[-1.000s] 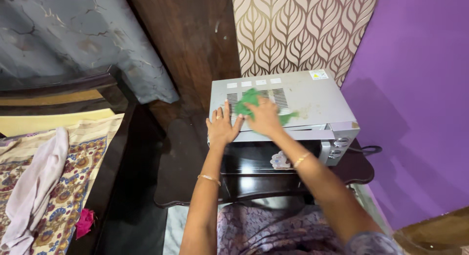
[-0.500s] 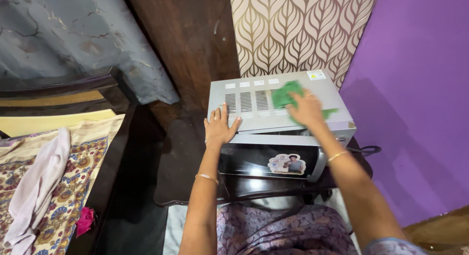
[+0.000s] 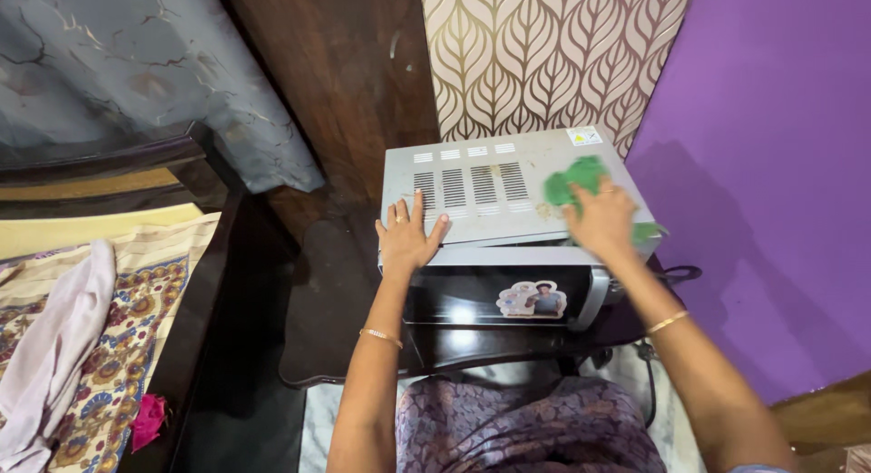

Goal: The person wipes the exterior surfaces of a microwave oven with a green cloth. They clean the top, front, and side panels in a repetitive manner.

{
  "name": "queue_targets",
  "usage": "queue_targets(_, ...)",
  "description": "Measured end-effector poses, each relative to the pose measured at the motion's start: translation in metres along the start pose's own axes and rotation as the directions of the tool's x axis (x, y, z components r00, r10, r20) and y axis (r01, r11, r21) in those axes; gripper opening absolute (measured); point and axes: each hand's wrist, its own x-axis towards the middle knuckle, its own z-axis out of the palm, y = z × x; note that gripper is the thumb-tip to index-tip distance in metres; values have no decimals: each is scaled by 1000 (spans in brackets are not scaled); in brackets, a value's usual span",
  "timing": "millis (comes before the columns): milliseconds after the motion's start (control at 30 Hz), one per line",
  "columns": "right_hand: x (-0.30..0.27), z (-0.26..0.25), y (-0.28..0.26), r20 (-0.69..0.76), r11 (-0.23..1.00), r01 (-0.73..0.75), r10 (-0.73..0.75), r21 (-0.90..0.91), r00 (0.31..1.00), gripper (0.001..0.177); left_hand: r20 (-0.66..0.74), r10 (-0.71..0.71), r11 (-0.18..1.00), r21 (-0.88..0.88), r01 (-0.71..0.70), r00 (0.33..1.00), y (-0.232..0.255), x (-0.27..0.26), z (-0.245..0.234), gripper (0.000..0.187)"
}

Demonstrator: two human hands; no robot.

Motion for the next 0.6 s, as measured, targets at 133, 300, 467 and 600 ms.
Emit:
queue_targets(133,-4,2,-87,-42,975,184,-181,122,983,46,-3,-15,1000,-9,15,1000,-2,2,4,86)
queue_targets(300,-13,-2,-174,-132,862,385,-361,330,923,45,-3,9,999,-44,-9,1000,-11,3,8,82)
queue_targets(467,-23,-10,-175,-139,765,498,-487,408,862,42,-28,33,997,-64,-35,999,-19,5,12,79)
queue_targets(600,-19,-14,-132,-50,791,423,-449,441,892,47,-31,30,997,-64,-32,999,-19,4,13,79)
